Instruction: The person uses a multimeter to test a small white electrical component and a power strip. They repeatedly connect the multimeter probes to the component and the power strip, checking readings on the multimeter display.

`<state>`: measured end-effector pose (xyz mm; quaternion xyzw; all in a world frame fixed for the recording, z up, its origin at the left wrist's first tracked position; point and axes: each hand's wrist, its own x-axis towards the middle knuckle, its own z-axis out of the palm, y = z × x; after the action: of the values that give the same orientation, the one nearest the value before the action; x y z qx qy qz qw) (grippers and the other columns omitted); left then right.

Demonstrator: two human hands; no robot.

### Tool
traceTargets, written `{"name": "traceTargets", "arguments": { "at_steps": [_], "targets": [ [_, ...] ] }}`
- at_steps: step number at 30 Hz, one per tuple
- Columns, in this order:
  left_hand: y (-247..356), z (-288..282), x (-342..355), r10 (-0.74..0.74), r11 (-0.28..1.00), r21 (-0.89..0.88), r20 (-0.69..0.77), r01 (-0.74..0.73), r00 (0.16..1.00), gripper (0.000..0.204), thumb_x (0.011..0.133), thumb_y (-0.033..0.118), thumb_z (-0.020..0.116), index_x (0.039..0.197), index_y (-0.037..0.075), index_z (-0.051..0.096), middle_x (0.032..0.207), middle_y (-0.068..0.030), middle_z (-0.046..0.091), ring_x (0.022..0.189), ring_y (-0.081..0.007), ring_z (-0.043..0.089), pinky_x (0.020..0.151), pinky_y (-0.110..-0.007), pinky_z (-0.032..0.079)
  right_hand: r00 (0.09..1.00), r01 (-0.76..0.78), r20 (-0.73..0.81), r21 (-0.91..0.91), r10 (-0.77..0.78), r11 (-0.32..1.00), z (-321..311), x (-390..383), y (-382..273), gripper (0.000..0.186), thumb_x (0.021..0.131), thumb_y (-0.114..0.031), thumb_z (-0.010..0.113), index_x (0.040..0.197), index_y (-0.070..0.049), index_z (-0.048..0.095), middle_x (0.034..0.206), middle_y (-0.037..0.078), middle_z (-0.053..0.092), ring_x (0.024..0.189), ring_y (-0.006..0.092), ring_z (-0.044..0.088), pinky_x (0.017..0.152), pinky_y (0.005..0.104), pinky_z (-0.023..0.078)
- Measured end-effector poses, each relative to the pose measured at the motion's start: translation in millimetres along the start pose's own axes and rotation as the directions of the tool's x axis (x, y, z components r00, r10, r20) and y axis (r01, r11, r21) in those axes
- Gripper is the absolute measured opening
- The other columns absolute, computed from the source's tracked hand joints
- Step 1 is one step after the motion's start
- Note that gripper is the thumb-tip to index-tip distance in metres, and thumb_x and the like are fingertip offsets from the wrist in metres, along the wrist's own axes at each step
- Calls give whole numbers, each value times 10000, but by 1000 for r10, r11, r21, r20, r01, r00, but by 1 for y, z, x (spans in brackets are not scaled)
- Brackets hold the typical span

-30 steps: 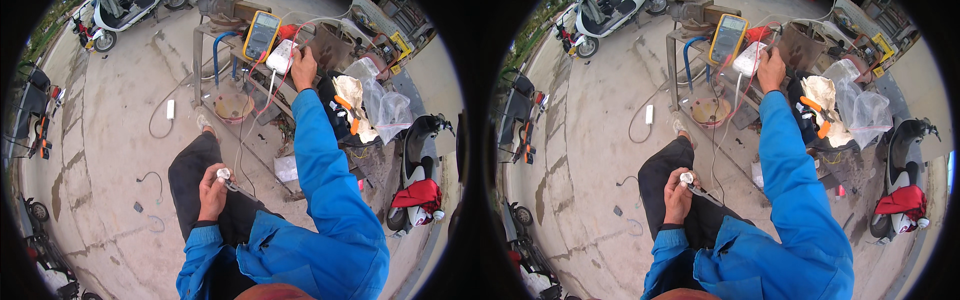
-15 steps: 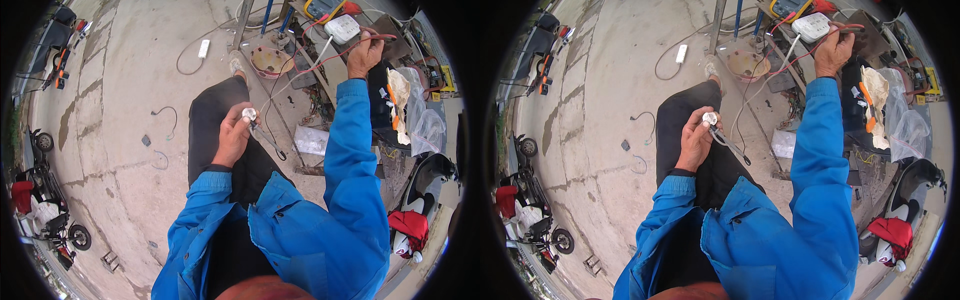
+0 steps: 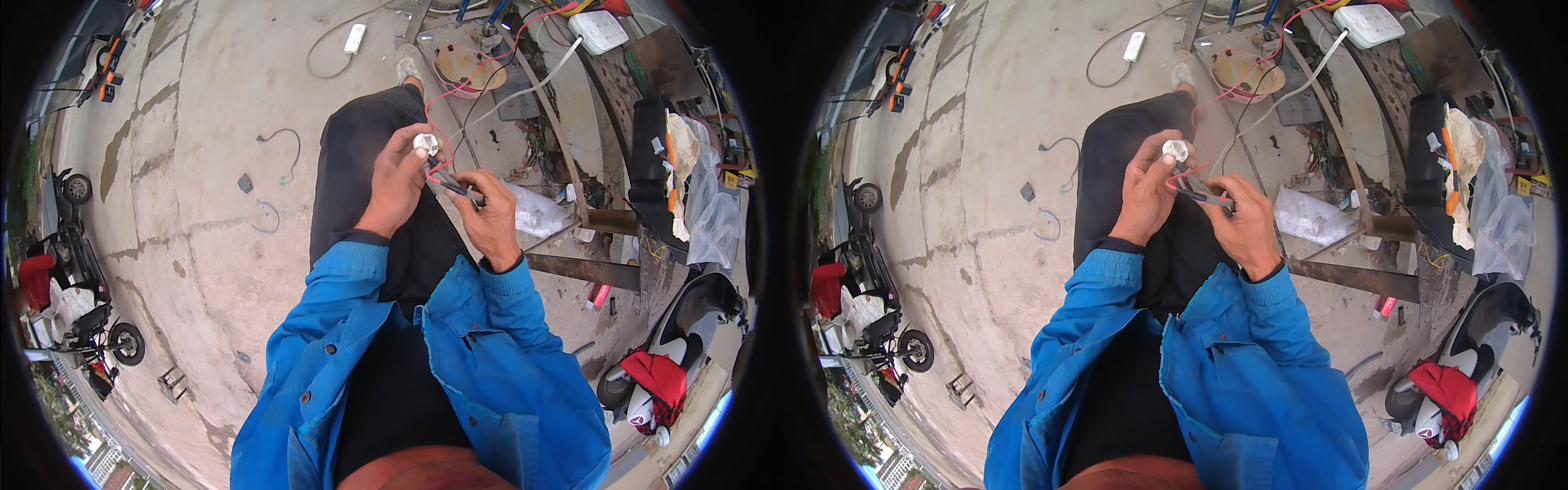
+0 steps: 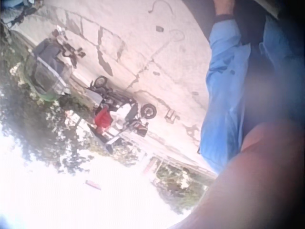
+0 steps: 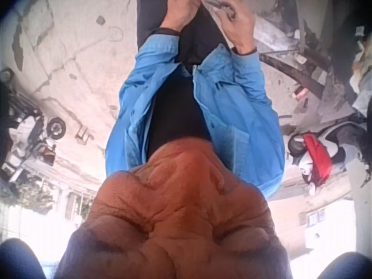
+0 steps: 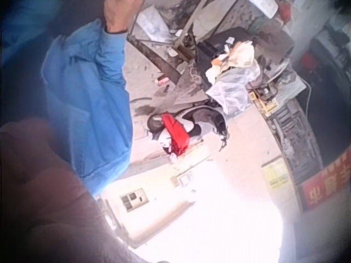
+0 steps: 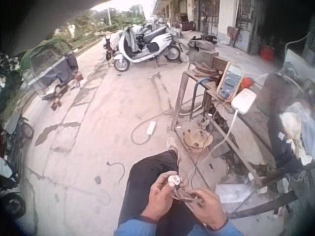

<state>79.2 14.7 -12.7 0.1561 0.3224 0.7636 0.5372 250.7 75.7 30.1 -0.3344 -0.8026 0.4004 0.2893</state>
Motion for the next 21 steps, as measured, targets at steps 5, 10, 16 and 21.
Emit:
{"name": "traceTargets", "arguments": {
  "at_steps": [5, 10, 16, 21],
  "targets": [
    [0, -1, 3, 3, 1000, -8, 7, -3, 1000, 393, 1065, 107, 630, 1438, 0, 567, 1223, -143, 695, 1100, -220, 678, 957, -380, 579, 999, -20, -34, 0, 20, 1000, 7, -6, 2, 215, 927, -63, 805, 1121, -6, 730, 938, 151, 732, 815, 276, 703, 687, 371, 531],
    [1, -2, 2, -5, 996, -85, 22, 7, 1000, 415, 1064, 104, 628, 1459, 4, 546, 1245, -144, 692, 1115, -221, 676, 988, -386, 570, 996, -16, -90, 16, 17, 1000, 5, -12, 7, 205, 917, -45, 798, 1106, -7, 729, 929, 154, 736, 807, 303, 711, 679, 386, 538],
    [3, -3, 2, -44, 993, -111, 28, 46, 999, 399, 1032, 69, 658, 1411, 19, 545, 1242, -132, 682, 1043, -178, 641, 910, -334, 530, 992, -1, -123, -8, 0, 1000, 5, -13, 10, 197, 897, -11, 786, 1085, -8, 726, 908, 153, 730, 801, 313, 707, 700, 395, 538],
    [3, -5, 2, -40, 998, -55, 56, 43, 998, 428, 980, -19, 689, 1386, 46, 569, 1186, -114, 681, 1028, -152, 655, 849, -301, 558, 994, -7, -109, 0, 7, 1000, 8, -13, 8, 190, 900, -10, 783, 1081, -7, 725, 896, 158, 717, 795, 325, 698, 709, 396, 537]
  ]
}}
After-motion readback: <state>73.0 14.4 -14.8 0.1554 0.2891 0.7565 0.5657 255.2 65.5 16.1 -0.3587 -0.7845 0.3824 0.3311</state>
